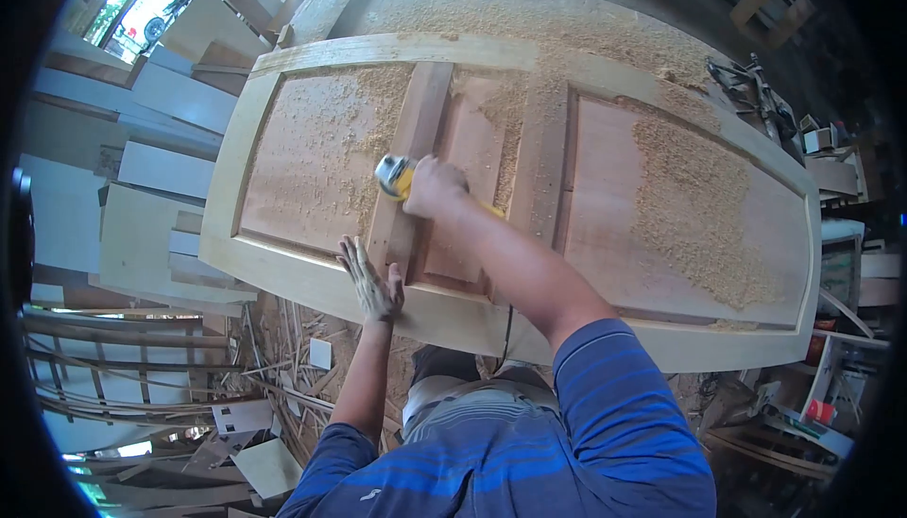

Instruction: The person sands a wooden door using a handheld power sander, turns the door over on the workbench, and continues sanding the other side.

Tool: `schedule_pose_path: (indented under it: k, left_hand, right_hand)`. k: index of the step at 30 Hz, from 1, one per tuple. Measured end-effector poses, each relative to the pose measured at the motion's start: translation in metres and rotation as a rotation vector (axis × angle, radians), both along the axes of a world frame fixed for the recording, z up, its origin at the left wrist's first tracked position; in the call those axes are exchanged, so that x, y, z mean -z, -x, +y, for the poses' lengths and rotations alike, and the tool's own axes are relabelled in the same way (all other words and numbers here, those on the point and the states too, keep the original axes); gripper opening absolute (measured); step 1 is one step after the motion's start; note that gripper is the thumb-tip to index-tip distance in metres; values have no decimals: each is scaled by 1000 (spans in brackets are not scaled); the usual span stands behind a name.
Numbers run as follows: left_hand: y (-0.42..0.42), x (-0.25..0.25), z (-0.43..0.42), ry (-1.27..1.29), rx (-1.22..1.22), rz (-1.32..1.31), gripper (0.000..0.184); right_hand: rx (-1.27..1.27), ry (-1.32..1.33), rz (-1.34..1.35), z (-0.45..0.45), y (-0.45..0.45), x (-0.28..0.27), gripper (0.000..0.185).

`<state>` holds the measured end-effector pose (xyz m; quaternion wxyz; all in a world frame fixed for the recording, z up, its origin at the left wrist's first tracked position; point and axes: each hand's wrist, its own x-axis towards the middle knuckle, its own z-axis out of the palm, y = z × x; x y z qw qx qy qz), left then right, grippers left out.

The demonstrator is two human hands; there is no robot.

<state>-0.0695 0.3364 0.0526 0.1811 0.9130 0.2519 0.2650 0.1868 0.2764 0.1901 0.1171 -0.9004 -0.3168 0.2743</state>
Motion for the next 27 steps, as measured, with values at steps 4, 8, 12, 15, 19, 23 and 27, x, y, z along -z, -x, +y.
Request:
schedule_pose_path:
  k: [4, 8, 12, 15, 19, 23, 27]
  left_hand:
    - [15, 3, -15, 9, -49, -122, 88]
    - [44, -2, -40, 2, -91, -114, 86]
    - [65, 6, -43, 36, -128, -32, 86]
    - [64, 14, -43, 17, -114, 83, 86]
    - [59, 5, -44, 20, -56, 236, 83]
    - [49, -6, -39, -22, 94, 375, 74]
    - [40, -12, -34, 13, 137, 392, 76]
  right_hand:
    - [-91, -30, 2, -21, 60, 9, 63]
    - [-183, -48, 27, -41, 107, 16, 57]
    - [-243, -72, 37, -62, 125, 22, 56]
    - [-217, -71, 34, -70, 119, 20, 58]
    - [-103, -23, 41, -69, 70, 0, 62]
    - [20, 13, 9, -52, 9, 5, 67]
    - [129, 27, -20, -28, -43, 9, 69]
